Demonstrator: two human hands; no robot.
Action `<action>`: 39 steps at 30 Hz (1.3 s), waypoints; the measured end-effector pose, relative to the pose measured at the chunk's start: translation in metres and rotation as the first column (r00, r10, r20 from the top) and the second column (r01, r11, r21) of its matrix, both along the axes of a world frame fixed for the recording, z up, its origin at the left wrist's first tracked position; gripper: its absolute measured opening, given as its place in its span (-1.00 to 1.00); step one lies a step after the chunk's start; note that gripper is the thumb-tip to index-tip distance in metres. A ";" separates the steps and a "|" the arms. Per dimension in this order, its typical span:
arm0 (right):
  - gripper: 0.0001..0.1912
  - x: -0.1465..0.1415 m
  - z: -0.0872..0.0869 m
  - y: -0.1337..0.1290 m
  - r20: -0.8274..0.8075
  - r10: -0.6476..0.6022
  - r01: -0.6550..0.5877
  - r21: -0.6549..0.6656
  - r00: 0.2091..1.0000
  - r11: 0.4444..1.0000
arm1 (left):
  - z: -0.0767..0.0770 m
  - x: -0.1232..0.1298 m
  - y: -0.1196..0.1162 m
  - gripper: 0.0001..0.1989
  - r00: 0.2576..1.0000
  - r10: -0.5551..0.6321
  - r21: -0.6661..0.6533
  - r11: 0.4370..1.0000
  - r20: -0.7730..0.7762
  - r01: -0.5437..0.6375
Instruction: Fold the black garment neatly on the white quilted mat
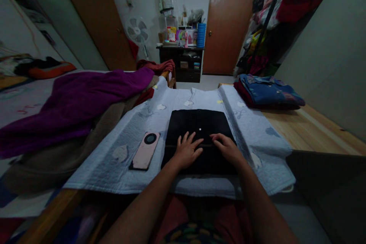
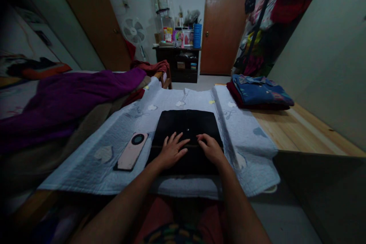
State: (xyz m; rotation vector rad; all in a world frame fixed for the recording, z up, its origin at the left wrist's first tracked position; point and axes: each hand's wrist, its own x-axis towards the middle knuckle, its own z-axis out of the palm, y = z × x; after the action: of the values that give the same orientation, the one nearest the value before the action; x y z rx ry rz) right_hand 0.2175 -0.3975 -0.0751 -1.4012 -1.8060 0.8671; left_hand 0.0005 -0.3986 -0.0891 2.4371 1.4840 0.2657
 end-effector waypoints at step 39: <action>-0.89 -0.026 0.007 -0.008 0.607 -0.082 -0.036 0.179 0.790 0.983 | -0.005 0.001 0.000 -0.55 1.000 0.019 0.024 1.000 0.025 -0.019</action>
State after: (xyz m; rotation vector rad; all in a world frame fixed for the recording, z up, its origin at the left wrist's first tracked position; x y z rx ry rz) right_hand 0.1913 -0.4054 -0.0685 -1.7027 -2.2638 0.2075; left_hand 0.0012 -0.3983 -0.0946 2.4304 1.5024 0.3188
